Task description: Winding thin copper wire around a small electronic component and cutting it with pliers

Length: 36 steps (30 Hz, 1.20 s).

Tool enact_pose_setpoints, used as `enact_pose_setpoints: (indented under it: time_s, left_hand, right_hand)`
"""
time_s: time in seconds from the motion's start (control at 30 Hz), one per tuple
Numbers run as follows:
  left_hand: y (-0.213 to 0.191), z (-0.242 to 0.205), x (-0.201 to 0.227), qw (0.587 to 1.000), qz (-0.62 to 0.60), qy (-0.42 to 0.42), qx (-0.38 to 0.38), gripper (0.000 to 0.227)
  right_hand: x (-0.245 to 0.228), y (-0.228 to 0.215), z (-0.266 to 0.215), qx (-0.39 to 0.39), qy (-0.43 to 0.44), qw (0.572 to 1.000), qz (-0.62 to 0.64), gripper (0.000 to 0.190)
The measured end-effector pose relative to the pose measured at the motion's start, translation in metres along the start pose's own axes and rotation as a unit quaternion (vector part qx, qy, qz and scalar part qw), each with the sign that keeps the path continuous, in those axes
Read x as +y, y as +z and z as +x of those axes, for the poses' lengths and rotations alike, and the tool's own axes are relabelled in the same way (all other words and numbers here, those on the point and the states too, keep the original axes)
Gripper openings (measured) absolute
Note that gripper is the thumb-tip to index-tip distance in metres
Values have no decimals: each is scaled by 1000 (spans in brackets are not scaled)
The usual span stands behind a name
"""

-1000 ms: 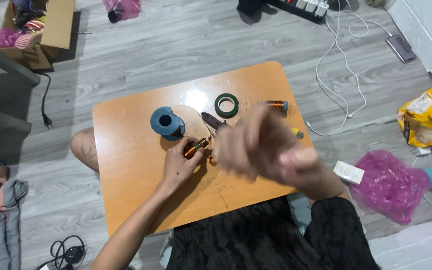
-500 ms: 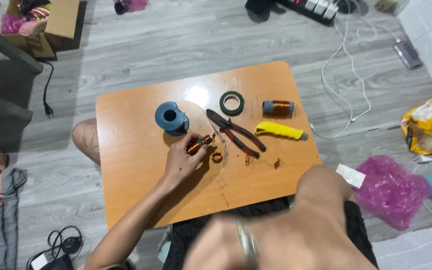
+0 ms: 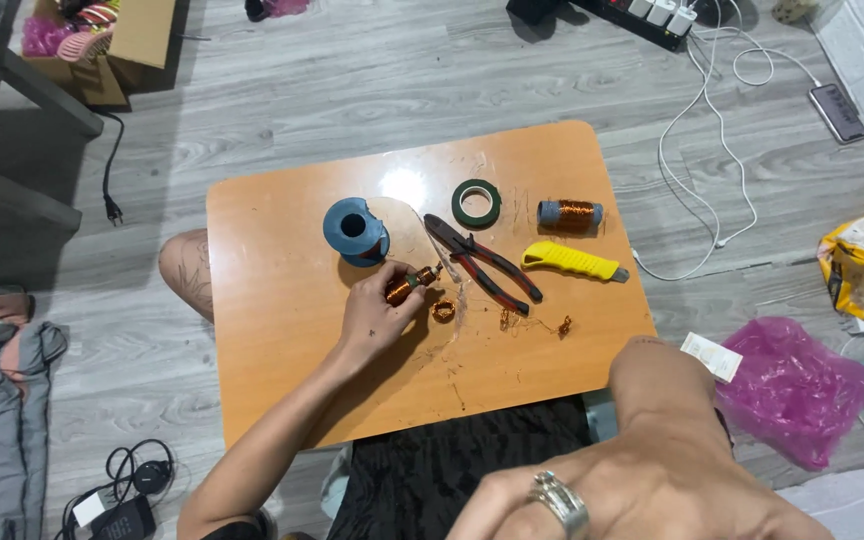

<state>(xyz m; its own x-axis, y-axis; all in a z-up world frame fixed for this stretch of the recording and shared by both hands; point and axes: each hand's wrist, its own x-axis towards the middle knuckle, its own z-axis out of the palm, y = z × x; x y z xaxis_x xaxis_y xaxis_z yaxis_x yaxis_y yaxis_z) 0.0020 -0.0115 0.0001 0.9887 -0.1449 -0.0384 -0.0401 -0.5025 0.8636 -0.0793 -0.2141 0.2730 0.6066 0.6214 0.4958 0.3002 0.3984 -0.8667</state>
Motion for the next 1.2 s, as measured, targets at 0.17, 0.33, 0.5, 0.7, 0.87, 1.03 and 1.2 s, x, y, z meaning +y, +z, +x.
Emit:
enact_pose_setpoints:
  time_s: [0.17,0.33,0.5,0.7,0.87,1.03,1.2]
  left_hand:
    - [-2,0,2,1000,-4,2,-3,33]
    - [-6,1,11,1000,-11,-12,-14,31]
    - [-4,1,2,999,-53,-10,3,32]
    - [-5,-7,13,992,-121,7,21,31]
    - [-1,-3,-1,986,-161,35,39,28]
    - [-3,-4,-2,980,-178,67,53,25]
    - [-2,-3,-3,976,-193,81,54,26]
  right_hand:
    - [5,2,-4,11,10,999,34,40]
    - [16,-1,-17,40,25,996,70,35]
    - [80,-49,-24,76,-26,985,-151,6]
    - [160,-108,-60,248,-2,891,-380,65]
    - [198,-106,-69,196,-24,888,-415,48]
    - [212,-87,-76,185,111,915,-340,32]
    - [215,-83,-76,219,147,931,-252,12]
